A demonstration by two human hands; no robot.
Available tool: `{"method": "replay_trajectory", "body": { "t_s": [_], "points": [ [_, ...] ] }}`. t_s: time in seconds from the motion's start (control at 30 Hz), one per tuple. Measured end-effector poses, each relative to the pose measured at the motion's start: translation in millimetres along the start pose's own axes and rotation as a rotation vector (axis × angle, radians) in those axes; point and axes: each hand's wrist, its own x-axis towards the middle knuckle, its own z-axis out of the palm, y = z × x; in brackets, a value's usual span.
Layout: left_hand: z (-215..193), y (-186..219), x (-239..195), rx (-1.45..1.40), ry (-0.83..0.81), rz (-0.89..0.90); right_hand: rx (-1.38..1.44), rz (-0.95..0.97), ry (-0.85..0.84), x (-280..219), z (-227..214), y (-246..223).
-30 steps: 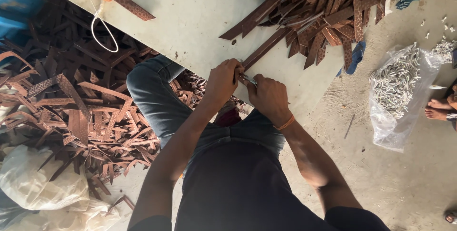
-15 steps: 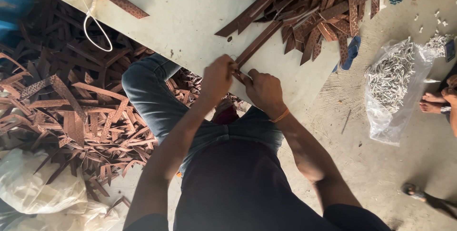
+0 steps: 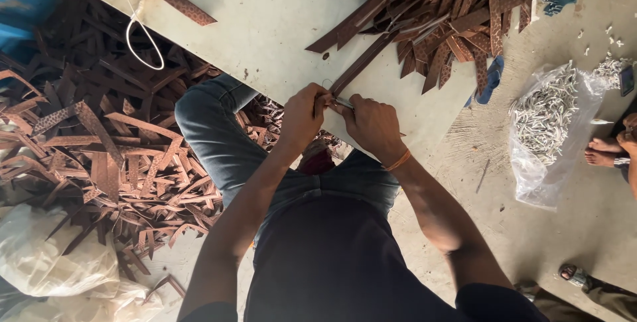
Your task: The person sits on the floor at a low table and cuts long brown patterned strips into shorter pieces with scissors, one strip at a time, setting cut pieces aside while a large pile of uncut strips waits on the table.
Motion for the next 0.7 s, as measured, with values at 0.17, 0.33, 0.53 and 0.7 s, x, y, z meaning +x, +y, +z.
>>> {"method": "replay_trajectory", "body": {
  "t_s": [0.17, 0.33, 0.53, 0.7],
  "points": [
    [11.4, -4.7, -16.8, 0.021, 0.08, 0.115, -0.071, -0.03, -0.031, 4.0, -6.1, -5.7],
    [14.8, -3.7, -23.6, 0.223, 0.027, 0.278, -0.131, -0.059, -0.086, 8.8, -6.3, -3.1],
    [6.1, -21.5, -4.8, -0.296, 0.028, 0.021, -0.019, -0.037, -0.051, 2.6, -9.9, -0.4],
    [1.2, -3.8, -6.3, -0.191, -0.009, 0.003, -0.027, -0.063, -0.023, -0.8, -10.6, 0.3]
  ]
}}
